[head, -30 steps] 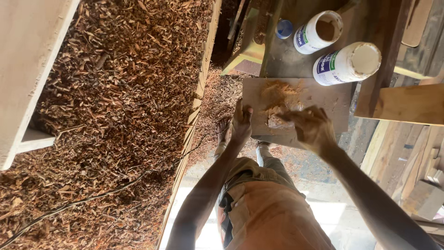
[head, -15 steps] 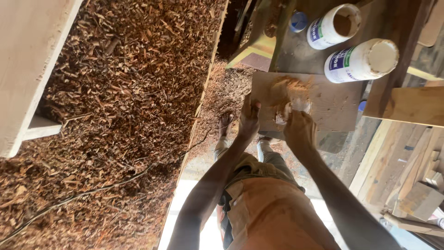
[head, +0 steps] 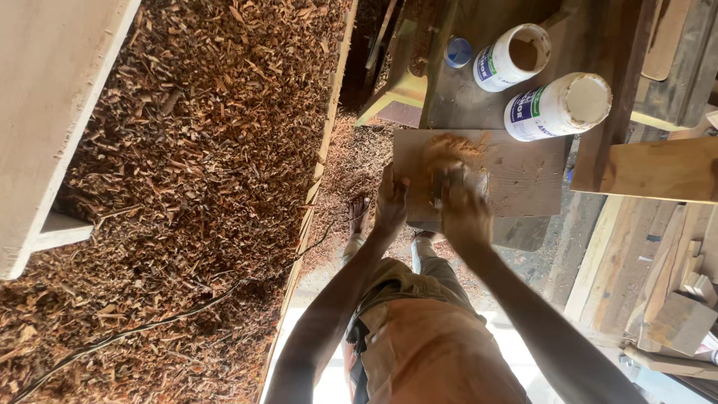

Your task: The person applies adhesive and wood filler to a wooden frame, spreads the material into gaps using a hand and a small block, and then sands the surface with a piece of sandpaper.

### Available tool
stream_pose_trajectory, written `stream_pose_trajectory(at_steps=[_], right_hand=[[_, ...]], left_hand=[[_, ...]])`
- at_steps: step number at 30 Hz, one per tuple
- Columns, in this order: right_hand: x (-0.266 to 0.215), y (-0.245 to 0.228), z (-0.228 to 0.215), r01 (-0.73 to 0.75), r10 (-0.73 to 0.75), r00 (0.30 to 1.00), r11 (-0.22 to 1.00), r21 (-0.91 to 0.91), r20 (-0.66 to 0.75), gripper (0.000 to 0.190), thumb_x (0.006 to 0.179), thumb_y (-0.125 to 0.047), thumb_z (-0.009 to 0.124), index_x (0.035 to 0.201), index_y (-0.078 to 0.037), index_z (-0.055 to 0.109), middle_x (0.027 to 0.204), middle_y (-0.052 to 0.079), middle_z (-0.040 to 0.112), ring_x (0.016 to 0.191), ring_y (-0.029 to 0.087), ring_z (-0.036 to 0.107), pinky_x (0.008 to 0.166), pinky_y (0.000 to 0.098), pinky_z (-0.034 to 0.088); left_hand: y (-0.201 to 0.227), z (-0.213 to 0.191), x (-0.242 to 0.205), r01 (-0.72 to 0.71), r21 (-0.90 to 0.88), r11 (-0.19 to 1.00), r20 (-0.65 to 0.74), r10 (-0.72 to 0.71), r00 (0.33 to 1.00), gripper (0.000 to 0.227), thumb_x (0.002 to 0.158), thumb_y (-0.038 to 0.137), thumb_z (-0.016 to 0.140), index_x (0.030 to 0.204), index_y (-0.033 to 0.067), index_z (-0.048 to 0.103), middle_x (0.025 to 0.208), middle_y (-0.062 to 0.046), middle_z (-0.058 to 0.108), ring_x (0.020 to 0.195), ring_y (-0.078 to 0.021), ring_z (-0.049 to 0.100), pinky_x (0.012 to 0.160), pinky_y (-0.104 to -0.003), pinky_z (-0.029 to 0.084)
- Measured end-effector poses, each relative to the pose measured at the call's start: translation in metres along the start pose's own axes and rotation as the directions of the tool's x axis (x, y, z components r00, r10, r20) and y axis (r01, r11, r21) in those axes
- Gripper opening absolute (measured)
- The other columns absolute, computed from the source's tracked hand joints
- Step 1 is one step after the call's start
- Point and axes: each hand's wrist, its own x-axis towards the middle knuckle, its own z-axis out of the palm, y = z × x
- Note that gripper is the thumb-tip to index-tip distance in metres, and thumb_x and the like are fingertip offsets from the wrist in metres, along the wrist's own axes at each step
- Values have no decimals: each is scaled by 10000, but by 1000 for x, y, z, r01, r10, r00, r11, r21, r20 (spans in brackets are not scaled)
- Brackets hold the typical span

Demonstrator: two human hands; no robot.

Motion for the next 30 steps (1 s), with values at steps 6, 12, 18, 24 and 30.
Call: stream_pose_trajectory(at_steps=[6,12,18,24,30], right_hand=[[-47,9,-37,261,-234,962,937,232,-138,516,767,94,525,1170,-91,788,1036,89,801,737,213,695,353,185,486],[36,71,-29,78,-50,993,958,277,-110,193,959,24,644,1096,-49,759,870,107,733,749,200,640,678,326,579],[25,34,-18,34,-25,999,953,300,-34,251,909,37,674,1151,0,731,958,118,727,870,250,660,677,359,588],[-8,5,-12,5,-26,998,950,313,64,294,930,76,637,1206,19,721,911,132,714,827,232,643,669,341,587],[-13,20,-17,139,-108,990,883,448,-93,175,943,59,634,1072,-9,731,919,126,729,793,181,619,717,329,571]], left_hand=[[30,-4,4,40,-91,995,-13,-41,999,408,1180,311,384,1461,16,411,976,-7,564,681,-79,495,481,-270,472],[21,-4,4,170,-24,985,34,-169,985,428,1129,332,367,1419,25,437,790,-13,511,589,-80,440,411,-256,410],[14,0,0,-68,-3,998,-33,67,997,393,1149,208,350,1476,-9,330,785,-15,469,586,-66,421,405,-252,387],[14,2,-3,8,-3,1000,-49,-8,999,355,1160,240,345,1435,28,417,793,6,478,561,-58,389,404,-235,373],[16,2,5,-25,-97,995,-39,21,999,456,1150,381,387,1431,24,428,797,-21,453,600,-81,381,417,-252,346]])
